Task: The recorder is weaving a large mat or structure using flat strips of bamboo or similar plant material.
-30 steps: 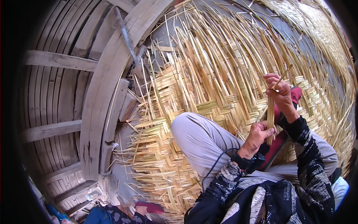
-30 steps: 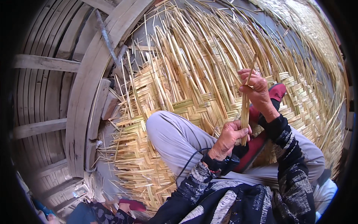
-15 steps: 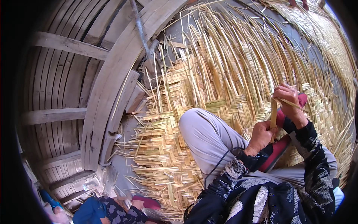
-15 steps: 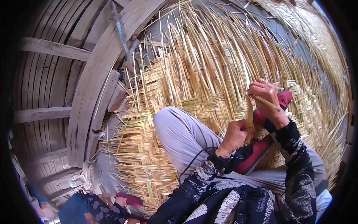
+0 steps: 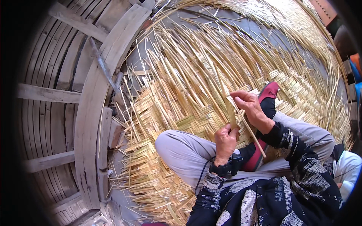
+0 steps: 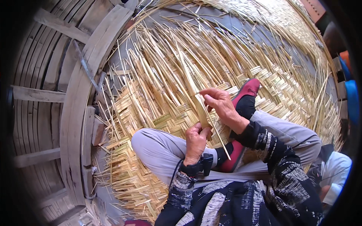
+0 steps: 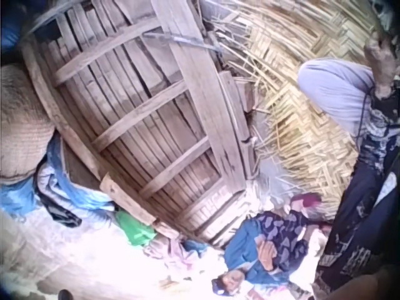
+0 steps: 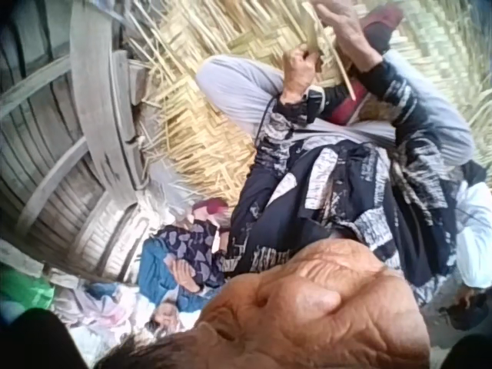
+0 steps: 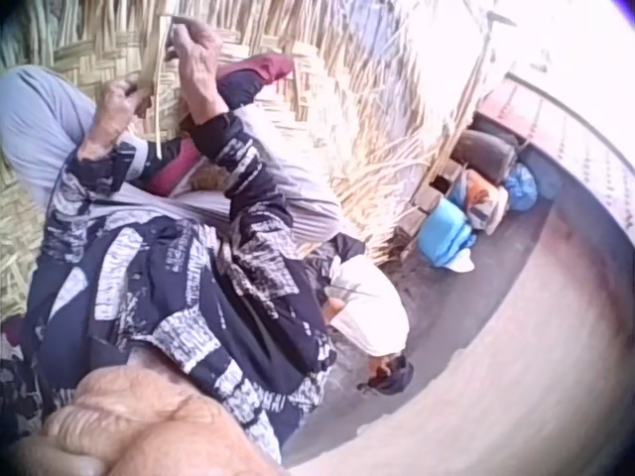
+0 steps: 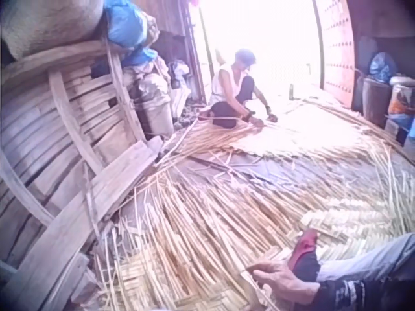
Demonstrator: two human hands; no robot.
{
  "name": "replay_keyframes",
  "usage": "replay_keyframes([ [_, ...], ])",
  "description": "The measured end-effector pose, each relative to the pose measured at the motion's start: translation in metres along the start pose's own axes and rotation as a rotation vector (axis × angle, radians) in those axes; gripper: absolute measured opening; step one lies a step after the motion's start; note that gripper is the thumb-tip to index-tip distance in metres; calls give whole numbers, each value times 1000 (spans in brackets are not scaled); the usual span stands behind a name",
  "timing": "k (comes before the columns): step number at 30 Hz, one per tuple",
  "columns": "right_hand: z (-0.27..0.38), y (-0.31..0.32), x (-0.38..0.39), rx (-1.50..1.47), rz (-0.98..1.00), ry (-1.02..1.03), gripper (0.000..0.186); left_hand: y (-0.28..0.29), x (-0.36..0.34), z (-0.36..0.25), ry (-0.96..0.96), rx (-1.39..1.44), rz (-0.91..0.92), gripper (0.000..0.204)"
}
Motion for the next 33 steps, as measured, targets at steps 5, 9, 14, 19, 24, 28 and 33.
replay_keyframes([
  [5, 1, -7, -13, -196, 212, -180, 28, 4, 6, -2, -69, -119, -59, 11],
  [9, 7, -18, -19, -493, 280, -321, 17, 12, 9, -5, -247, -301, -129, 9],
  [14, 17, -24, -13, -470, 321, -284, 8, 15, 14, -14, -274, -362, -157, 8],
  [19, 17, -28, -4, -253, 348, -353, 9, 16, 20, -12, -160, -210, -82, 9],
  [24, 9, -30, 0, -53, 482, -396, 11, 23, 33, -17, -38, -185, -56, 12],
  [28, 9, -40, 3, -10, 536, -373, 11, 28, 38, -18, 13, -80, -55, 13],
  [33, 7, -57, 7, 2, 559, -342, 24, 33, 44, -27, -118, -53, -170, 8],
])
Point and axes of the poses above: each hand's wrist, its own x-axis away from the middle knuckle, its own y-axis out of the back of the hand, z = x × y, the point moved 3 cm from there along -x, towards the middle knuckle, and after that the axes turned 9 degrees about x, right-handed, at the moved point
